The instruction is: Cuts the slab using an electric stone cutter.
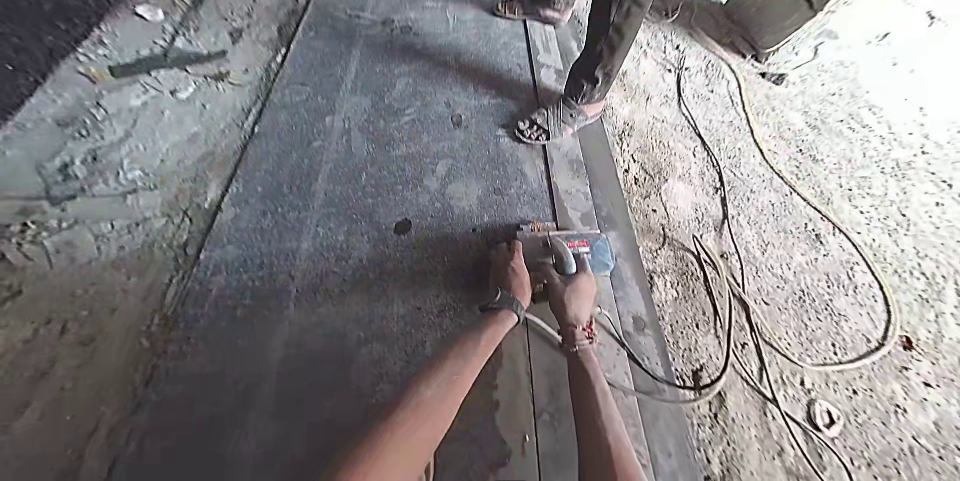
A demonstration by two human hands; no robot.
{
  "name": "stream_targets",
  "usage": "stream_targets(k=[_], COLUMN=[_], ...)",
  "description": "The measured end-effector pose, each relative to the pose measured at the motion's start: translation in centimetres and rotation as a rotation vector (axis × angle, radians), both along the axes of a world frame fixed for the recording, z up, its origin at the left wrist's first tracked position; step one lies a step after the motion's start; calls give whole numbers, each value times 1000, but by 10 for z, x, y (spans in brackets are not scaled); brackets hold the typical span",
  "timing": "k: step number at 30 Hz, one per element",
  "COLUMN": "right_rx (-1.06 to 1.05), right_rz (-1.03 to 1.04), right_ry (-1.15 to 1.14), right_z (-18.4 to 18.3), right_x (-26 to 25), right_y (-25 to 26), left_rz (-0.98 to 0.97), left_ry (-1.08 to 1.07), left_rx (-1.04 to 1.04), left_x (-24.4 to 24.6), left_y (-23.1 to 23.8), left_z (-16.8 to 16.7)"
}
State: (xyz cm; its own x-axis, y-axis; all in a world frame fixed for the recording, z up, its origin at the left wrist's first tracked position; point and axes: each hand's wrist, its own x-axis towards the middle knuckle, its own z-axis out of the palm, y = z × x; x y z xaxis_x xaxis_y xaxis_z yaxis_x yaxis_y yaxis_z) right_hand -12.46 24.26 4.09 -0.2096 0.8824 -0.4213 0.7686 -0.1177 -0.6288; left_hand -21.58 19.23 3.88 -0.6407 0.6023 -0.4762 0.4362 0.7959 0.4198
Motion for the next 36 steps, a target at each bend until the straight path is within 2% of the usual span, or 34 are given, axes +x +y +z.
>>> stream_targets(k=[10, 24, 36], right_rx=[10, 202, 220], right_rz=[-107, -145, -147], right_ry=[-122, -93, -93], right_z=[10, -6, -7], right_x=[-15, -28, -35], right_y=[-5, -4, 1], left_rz=[-145, -180, -185], left_ry=[-40, -107, -128], left_rx=[-159, -93, -82], left_x=[-12, -33, -42], left_y=[6, 9, 14], left_z=[14, 6, 4])
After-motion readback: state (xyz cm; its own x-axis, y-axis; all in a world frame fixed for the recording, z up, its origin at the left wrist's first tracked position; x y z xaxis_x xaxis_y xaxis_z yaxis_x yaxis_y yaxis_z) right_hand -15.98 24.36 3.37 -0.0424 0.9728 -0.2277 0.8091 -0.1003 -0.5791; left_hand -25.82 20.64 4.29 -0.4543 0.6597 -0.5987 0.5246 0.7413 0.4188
